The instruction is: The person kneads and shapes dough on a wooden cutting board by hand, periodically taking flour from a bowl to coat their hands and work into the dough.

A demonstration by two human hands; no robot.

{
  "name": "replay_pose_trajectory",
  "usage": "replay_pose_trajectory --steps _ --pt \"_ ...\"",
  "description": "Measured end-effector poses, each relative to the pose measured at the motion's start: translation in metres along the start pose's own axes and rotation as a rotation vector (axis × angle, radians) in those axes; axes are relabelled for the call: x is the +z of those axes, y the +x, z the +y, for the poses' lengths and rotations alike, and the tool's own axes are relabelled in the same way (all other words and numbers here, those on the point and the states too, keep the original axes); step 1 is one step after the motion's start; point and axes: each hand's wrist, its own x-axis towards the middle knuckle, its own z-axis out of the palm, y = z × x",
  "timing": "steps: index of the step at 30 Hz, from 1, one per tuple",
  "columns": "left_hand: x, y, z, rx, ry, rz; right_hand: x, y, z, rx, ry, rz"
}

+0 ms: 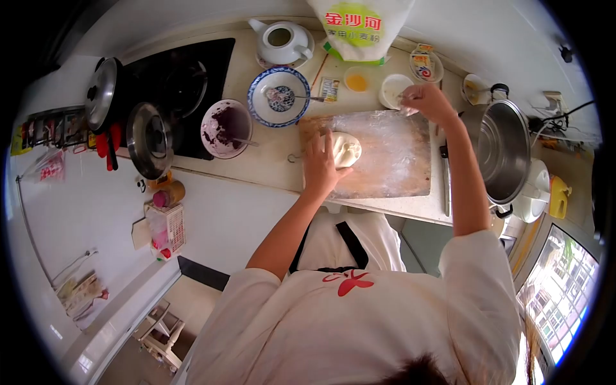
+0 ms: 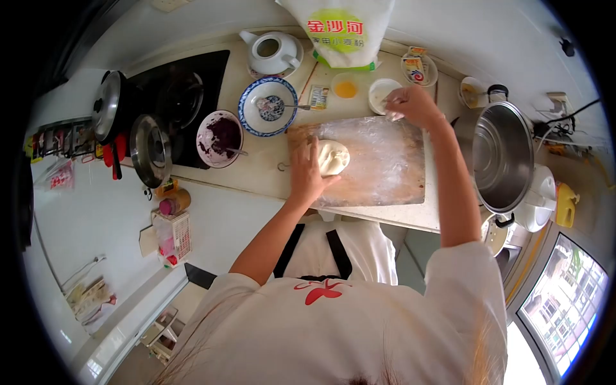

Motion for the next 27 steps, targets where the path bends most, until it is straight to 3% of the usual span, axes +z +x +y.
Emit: replay_pose_trajectory --steps 2,6,10,13,14,15,17,21,22,25,27 --pt "-0.002 0.006 0.01 -0.076 0.107 -0.066 0.024 -0.036 0.002 -0.019 0.13 0.033" --pt "-0.008 0.017 0.006 -0.18 -0.03 -0.16 0.096 -0.083 0.031 -0.04 -0.13 0.054" --pt "-0.016 0.022 -0.019 -0.474 -0.65 -0.339 0.156 -0.1 0.084 0.106 -0.171 0.41" --pt "-0.034 0.019 -0.036 -0.709 -1.22 -0.558 0.207 -0.094 0.087 0.081 -0.558 0.57" --pt "-0.043 0.013 -0.038 -0.826 -1.371 -0.623 0.226 -0.09 0.08 0.153 -0.634 0.483" --pt "-0.054 0.01 -0.033 -0.805 -1.476 -0.612 0.251 -0.082 0.081 0.065 -0.741 0.55" --pt "-0.072 0.004 -0.024 -0.764 -1.686 -0.589 0.276 -0.074 0.053 0.039 -0.777 0.391" --pt "-0.063 -0.007 -0.043 -0.63 -1.944 -0.786 0.301 -0.084 0.052 -0.258 -0.694 0.217" --pt "-0.059 -0.009 -0.044 -0.461 -2.023 -0.82 0.292 -0.094 0.054 -0.308 -0.623 0.242" --pt "-0.064 -0.007 -0.045 -0.417 -1.885 -0.836 0.254 -0.123 0.087 -0.102 -0.769 0.345" --pt "-0.078 -0.002 -0.035 -0.434 -1.763 -0.835 0.231 -0.115 0.099 0.034 -0.747 0.567"
